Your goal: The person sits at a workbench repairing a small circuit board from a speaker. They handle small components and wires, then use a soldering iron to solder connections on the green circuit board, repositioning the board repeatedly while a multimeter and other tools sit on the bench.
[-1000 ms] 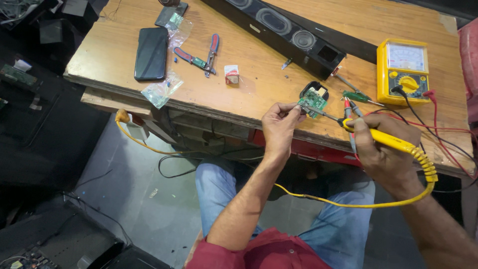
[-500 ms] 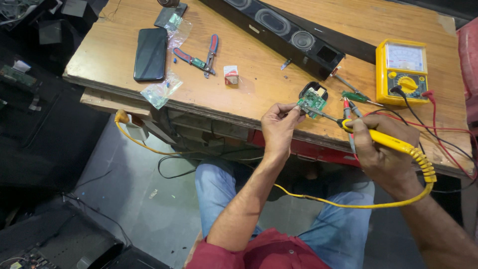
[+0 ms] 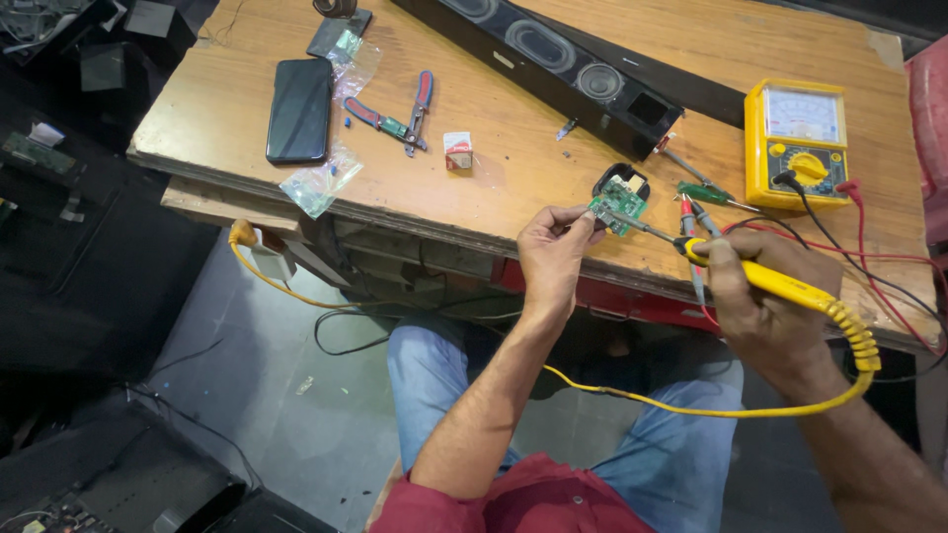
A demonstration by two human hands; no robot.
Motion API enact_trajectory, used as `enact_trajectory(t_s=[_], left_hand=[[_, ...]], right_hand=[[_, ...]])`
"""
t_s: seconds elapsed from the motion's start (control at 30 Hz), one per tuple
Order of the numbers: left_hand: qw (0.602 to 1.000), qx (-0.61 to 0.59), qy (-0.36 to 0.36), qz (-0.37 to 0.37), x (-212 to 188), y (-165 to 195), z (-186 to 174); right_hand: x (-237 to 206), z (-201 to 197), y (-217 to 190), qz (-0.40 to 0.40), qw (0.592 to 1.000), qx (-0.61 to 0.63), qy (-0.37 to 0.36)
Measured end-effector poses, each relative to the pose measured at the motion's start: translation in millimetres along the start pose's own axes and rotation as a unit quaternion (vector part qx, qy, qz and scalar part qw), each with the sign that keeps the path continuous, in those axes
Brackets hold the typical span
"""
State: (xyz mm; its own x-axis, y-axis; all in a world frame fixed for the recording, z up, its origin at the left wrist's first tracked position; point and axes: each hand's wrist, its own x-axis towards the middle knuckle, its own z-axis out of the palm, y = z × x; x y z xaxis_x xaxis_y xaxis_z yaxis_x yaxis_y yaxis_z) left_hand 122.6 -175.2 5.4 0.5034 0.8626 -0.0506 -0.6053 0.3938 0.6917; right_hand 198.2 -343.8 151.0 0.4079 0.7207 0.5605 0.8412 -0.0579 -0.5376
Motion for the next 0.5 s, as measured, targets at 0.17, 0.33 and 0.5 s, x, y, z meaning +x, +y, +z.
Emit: enact_trajectory(t_s=[0.17,0.33,0.5], left_hand=[[1.000,0.000,-0.002,0.006,1,-1,0],[1.000,0.004,0.007,0.000,1,0,1],[1.000,0.007,0.004,-0.014,-1,6,4]], right_hand=[[-8,3,6,-0.015,0.996,0.064,0.054],[-3,36,20,-0.087,0.991,0.089,0.058],[3,70,36,-0.116,0.992,0.003,0.044]])
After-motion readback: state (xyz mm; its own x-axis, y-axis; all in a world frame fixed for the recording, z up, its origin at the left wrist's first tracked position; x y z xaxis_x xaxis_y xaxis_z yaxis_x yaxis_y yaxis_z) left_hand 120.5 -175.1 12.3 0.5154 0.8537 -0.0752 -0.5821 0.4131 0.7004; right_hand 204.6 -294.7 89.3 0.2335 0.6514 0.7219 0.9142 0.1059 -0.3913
